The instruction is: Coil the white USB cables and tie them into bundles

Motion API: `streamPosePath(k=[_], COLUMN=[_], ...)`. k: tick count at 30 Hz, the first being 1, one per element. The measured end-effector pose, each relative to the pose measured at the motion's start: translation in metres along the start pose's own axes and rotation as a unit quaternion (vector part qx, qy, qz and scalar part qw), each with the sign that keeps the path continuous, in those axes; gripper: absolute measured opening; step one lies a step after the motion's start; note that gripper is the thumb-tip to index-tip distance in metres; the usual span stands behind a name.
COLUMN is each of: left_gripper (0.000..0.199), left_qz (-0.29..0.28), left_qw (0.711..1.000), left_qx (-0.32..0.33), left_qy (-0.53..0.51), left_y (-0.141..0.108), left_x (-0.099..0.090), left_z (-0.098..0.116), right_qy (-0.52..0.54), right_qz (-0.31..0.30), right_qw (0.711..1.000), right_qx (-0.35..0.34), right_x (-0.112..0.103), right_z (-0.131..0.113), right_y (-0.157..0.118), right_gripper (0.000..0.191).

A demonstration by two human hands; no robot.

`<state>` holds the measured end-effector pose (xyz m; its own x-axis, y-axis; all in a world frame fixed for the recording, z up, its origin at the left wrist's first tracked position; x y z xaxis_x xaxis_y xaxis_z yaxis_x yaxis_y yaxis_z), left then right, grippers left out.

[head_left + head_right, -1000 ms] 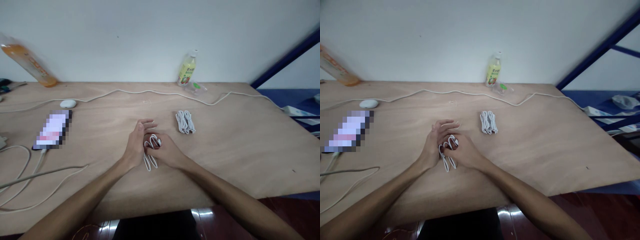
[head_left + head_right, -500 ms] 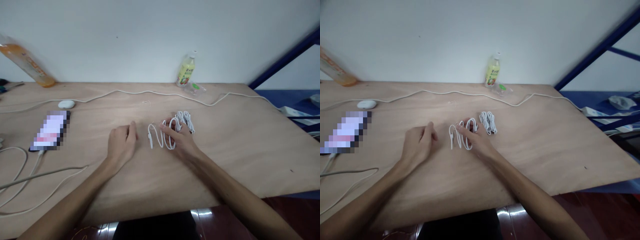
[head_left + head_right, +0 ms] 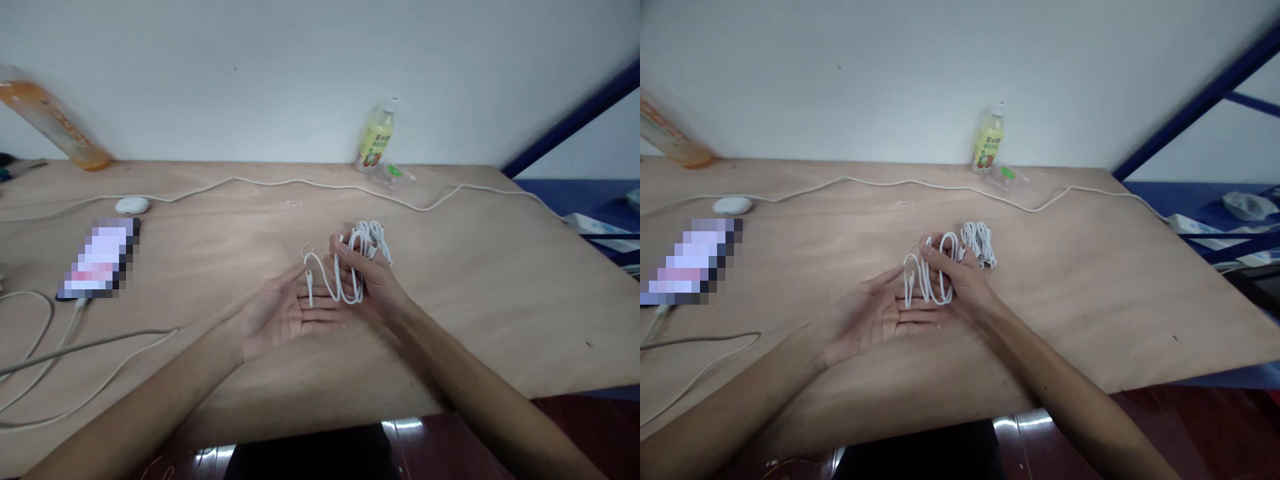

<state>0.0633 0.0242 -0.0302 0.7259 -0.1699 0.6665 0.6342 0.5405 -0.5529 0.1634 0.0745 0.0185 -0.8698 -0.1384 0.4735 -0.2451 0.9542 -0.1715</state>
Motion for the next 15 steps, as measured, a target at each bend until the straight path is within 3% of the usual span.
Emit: streamPosePath(k=[6, 15], left_gripper=[0.024, 0.041], left_qz=[0.020, -0.077], left_qw=[0.980, 0.979], left_qx=[0.166, 0.167], left_qy=[-0.112, -0.092], left_y=[0.006, 0.004], left_x=[-0.004, 0.011], left_z=[0.022, 0.022], right_qy=[-0.002, -0.043], right_qz=[-0.020, -0.045], right_qw=[1.000, 0.997], right_qx=[0.022, 0.046], right_x=[0.001, 0.006], right_z=[0.007, 0.014], right_y=[-0.002, -0.003], right_gripper=[0.050, 0.046])
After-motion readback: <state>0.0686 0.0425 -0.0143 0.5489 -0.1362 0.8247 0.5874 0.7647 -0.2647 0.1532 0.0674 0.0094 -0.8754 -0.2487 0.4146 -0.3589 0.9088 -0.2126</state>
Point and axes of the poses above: each hand's wrist, its own y-axis towards the middle knuckle, its own x-axis out of the palm, z = x × y, the point moved 9 cm from there along y, towards the middle knuckle, and after that the axes turned 3 degrees about x, right-handed, at the moved point
